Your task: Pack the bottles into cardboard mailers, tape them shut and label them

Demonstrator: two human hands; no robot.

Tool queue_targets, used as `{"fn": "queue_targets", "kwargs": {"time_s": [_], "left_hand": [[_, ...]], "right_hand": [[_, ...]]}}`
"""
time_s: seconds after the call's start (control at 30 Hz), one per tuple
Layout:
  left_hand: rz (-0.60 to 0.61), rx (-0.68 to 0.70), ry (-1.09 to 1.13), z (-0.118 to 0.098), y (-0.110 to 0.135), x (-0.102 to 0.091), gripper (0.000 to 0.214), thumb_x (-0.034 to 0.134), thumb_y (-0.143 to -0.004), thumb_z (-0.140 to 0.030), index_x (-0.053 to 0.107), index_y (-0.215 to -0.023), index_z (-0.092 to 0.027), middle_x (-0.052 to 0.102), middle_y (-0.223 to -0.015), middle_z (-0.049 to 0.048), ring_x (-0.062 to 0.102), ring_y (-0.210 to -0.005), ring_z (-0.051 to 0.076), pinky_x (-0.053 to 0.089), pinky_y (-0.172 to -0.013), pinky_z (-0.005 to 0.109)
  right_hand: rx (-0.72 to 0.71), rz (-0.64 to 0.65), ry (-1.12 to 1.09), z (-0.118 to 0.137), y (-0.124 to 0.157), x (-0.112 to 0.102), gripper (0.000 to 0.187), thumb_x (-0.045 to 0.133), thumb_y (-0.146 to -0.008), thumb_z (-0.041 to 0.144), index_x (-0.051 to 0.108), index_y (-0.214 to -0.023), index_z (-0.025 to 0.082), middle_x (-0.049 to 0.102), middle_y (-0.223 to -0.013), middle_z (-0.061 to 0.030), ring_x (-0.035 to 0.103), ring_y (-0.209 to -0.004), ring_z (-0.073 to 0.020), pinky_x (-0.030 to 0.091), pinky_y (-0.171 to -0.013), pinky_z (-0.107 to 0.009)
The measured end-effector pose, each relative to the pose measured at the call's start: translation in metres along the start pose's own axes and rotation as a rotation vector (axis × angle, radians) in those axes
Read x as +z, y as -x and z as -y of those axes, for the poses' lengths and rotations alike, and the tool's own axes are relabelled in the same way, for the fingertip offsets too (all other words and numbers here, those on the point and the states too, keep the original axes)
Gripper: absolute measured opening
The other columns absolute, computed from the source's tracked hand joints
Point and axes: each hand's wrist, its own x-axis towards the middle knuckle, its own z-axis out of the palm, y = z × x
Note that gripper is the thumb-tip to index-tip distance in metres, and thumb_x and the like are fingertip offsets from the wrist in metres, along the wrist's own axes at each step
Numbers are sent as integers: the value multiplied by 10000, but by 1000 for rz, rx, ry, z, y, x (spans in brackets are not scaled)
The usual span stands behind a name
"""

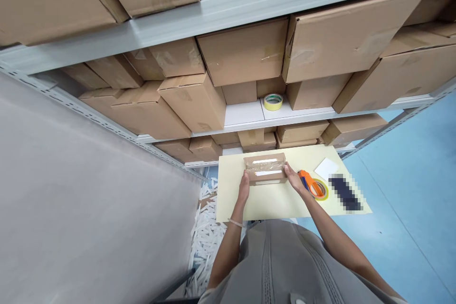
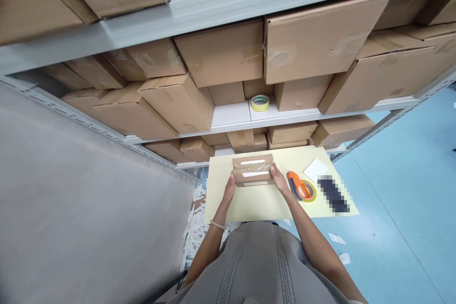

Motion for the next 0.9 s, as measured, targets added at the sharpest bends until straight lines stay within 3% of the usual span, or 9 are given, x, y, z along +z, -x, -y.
{"fn": "queue_targets", "kwargs": {"time_s": [0.23, 0.4, 0.5, 0.6, 0.73, 0.8, 0.9], "left_hand": [[-20, 13, -107, 4, 13, 4, 782, 362, -915, -736, 401, -1507, -226, 308, -1628, 29, 232, -1519, 236, 152, -1267, 364], [0, 95, -197, 5, 22, -1, 741, 260, -961, -692, 386, -1512, -213, 328, -1620, 56, 261, -1512, 223, 186, -1263, 372], [-54, 108, -329, -7, 22, -4, 681, 240, -992, -621, 347, -1529, -217, 302, -1632, 58, 240, -1518, 196, 172, -1262, 356], [-56, 260, -520, -33, 20, 3, 588, 253, -1020, -521, 307, -1546, -264, 263, -1647, 31, 186, -1532, 181, 90, -1271, 405], [104, 543, -716, -74, 16, 44, 533, 268, -1036, -415, 308, -1549, -278, 301, -1634, 29, 201, -1530, 189, 69, -1272, 450], [200, 650, -762, -86, 16, 78, 531, 286, -1036, -389, 295, -1555, -281, 313, -1628, 32, 215, -1527, 196, 97, -1271, 460], [333, 744, -821, -85, 17, 138, 540, 316, -1032, -360, 273, -1563, -273, 340, -1615, 50, 242, -1520, 208, 133, -1265, 483]], "right_hand": [[-16, 63, 96, 5, 1, -4, 954, 314, -847, 815, 376, -1548, 170, 353, -1600, -68, 286, -1493, -285, 176, -1247, -427], [-47, 50, 25, -2, 9, -6, 929, 331, -856, 807, 395, -1538, 181, 354, -1599, -73, 305, -1486, -279, 177, -1247, -431], [-61, 16, -17, -10, 16, -10, 901, 347, -871, 786, 390, -1540, 183, 353, -1599, -79, 299, -1488, -279, 171, -1247, -442], [-101, -109, -30, -19, 22, -26, 833, 375, -895, 744, 383, -1543, 220, 351, -1601, -65, 285, -1493, -273, 163, -1248, -455], [-153, -340, -51, -37, 31, -74, 762, 365, -932, 692, 365, -1548, 245, 393, -1582, -68, 344, -1469, -255, 213, -1235, -451], [-154, -420, -27, -52, 35, -106, 754, 372, -936, 682, 369, -1546, 238, 427, -1563, -80, 369, -1456, -256, 239, -1224, -458], [-113, -474, 44, -77, 34, -155, 784, 396, -919, 696, 399, -1529, 205, 466, -1534, -108, 391, -1442, -276, 249, -1216, -476]]}}
